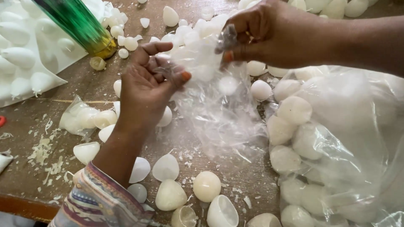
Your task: Packing small cone-shaped wax or plastic objects into plastic bags at a production table.
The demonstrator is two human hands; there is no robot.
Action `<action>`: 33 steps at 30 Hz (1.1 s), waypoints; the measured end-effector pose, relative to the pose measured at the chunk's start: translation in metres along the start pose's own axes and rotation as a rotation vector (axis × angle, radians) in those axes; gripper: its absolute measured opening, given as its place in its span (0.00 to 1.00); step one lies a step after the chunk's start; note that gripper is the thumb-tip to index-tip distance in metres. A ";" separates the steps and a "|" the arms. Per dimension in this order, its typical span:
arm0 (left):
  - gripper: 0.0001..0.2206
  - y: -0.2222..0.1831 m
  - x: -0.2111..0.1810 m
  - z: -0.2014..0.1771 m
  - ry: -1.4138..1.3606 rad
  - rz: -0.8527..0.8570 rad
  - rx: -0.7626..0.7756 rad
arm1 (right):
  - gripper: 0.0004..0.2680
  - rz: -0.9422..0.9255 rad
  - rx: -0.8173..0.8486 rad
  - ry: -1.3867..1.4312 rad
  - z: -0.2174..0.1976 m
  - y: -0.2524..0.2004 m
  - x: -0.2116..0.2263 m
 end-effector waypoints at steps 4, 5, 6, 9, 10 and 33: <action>0.25 0.004 0.023 -0.025 -0.038 -0.104 -0.132 | 0.09 -0.007 -0.096 0.240 -0.001 0.008 -0.023; 0.25 0.003 0.028 -0.029 -0.035 -0.106 -0.135 | 0.09 -0.009 -0.094 0.243 -0.004 0.006 -0.015; 0.24 0.003 0.029 -0.037 0.015 -0.072 -0.178 | 0.10 0.103 -0.096 0.145 -0.007 0.002 -0.017; 0.23 -0.002 0.015 -0.045 0.169 0.028 -0.225 | 0.11 0.370 -0.129 -0.026 -0.017 -0.015 -0.032; 0.22 -0.005 0.005 -0.045 0.269 0.097 -0.231 | 0.11 0.523 -0.163 -0.102 -0.024 -0.025 -0.044; 0.08 -0.010 -0.002 0.001 0.361 0.076 0.053 | 0.26 -0.818 0.185 -0.958 0.083 -0.050 0.082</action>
Point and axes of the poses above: each hand's wrist, its own y-axis towards the middle knuckle, its own z-axis out of the palm, x = y × z, the point moved 9 cm from there along y, towards the middle knuckle, and after that the axes turned 2 degrees about -z, right-handed, at the moved point
